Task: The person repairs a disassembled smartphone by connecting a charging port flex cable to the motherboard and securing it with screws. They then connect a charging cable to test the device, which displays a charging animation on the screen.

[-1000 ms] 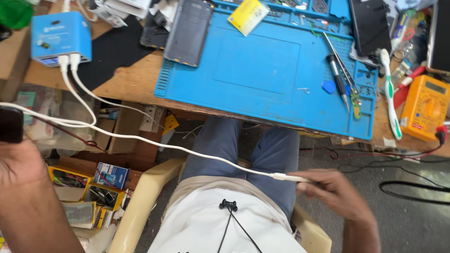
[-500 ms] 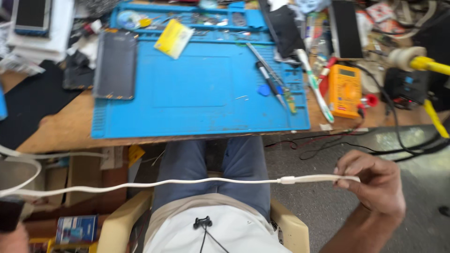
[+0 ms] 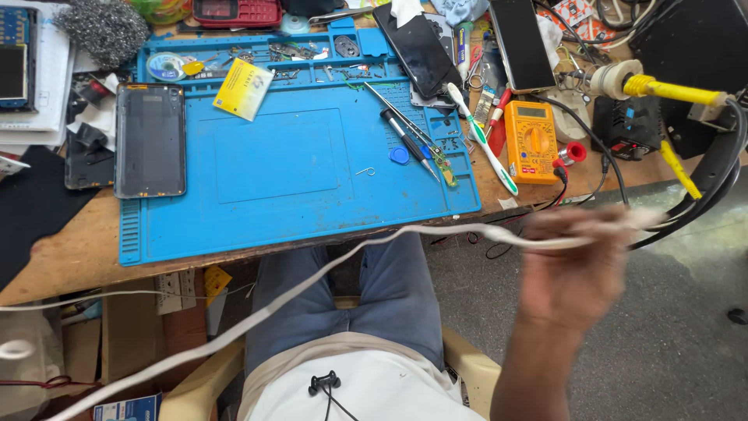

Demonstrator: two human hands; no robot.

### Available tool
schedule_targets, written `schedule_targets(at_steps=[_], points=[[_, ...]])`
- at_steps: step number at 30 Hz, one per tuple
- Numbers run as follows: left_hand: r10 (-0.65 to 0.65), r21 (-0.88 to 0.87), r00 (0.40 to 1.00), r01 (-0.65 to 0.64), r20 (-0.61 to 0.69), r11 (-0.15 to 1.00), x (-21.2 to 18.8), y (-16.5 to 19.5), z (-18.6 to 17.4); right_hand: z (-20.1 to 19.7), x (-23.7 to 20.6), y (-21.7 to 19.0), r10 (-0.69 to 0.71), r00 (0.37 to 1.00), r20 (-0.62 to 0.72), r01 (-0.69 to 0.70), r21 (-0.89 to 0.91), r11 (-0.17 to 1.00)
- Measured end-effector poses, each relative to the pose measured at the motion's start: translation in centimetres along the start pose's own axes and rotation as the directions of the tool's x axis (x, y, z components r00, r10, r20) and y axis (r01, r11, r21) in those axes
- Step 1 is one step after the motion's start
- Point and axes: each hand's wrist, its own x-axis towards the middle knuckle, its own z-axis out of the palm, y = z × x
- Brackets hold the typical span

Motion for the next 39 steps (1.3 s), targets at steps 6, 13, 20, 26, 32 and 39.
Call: schedule_targets(at_steps=[6,13,20,26,32,39], points=[[-0.006,0.040,0.968,-0.004,0.252,0.999,-2.1,0.8,7.1,4.2,-2.3,8.8,0.391,0.920,-0.033,-0.365,-0.441,0.820],[-0.365,-0.075,0.659,0.540,0.658,0.838,-4.7,-7.1,17.3,6.8,-2.2,11.6,0.419,0.908,0.021,-0.317,-0.622,0.716],[-0.381,-0.112,0.662,0.576,0.645,0.810,-4.7,-10.5,20.0,6.2,-2.6,12.0,0.411,0.912,0.014,-0.292,-0.682,0.671],[-0.404,-0.162,0.674,0.612,0.619,0.774,-4.4,-11.3,19.8,7.7,-2.6,13.3,0.433,0.901,0.003,-0.311,-0.693,0.651],[-0.424,-0.177,0.656,0.648,0.625,0.741,-3.8,-12.1,19.3,9.0,-2.5,13.8,0.403,0.915,0.010,-0.235,-0.799,0.554],[-0.457,-0.168,0.679,0.645,0.575,0.746,-4.0,-11.8,19.7,9.3,-3.1,13.8,0.183,0.955,0.234,0.131,-0.885,0.448]])
